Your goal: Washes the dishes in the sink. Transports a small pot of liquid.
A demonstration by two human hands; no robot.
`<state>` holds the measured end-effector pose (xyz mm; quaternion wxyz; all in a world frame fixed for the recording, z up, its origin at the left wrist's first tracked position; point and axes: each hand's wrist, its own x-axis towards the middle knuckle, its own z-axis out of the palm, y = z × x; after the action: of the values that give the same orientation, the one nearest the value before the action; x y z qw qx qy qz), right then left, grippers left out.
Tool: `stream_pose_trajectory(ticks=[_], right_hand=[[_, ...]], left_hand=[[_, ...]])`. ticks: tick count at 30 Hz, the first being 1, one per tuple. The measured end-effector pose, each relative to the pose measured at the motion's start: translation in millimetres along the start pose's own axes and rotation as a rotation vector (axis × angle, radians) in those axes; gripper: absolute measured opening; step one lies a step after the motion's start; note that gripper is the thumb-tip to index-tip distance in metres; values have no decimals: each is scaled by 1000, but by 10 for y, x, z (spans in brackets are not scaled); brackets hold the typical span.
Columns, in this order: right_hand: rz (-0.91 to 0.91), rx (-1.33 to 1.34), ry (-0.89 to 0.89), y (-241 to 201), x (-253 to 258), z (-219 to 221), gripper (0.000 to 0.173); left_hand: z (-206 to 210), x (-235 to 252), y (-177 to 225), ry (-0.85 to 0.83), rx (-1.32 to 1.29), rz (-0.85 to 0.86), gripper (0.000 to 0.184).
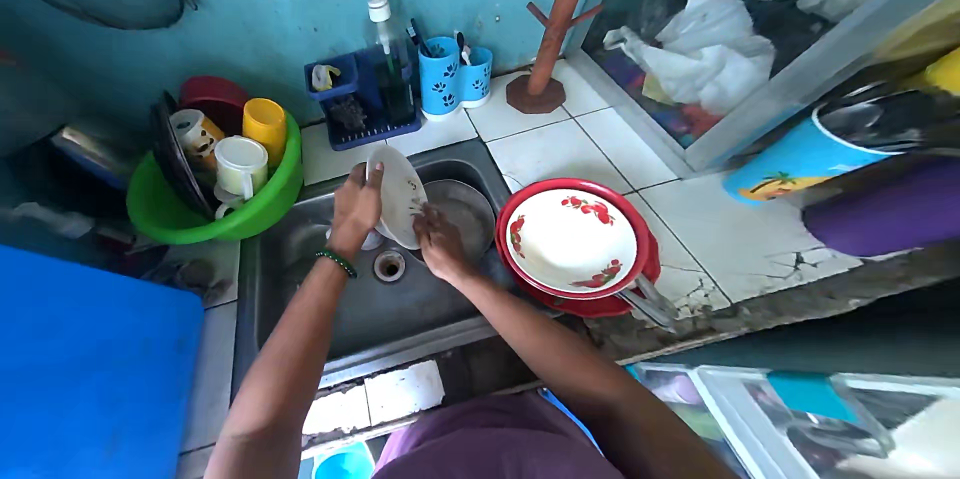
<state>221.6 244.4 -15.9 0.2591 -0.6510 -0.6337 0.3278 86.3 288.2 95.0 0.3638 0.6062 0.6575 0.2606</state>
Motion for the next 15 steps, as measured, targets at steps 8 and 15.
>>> stream_pose_trajectory(ticks=[8,15], right_hand=[[457,440,431,211,544,1,50],[443,1278,172,-203,588,-238,19]], left_hand=[[37,-91,-52,-5,99,3,67],[95,-36,-65,-67,100,31,76]])
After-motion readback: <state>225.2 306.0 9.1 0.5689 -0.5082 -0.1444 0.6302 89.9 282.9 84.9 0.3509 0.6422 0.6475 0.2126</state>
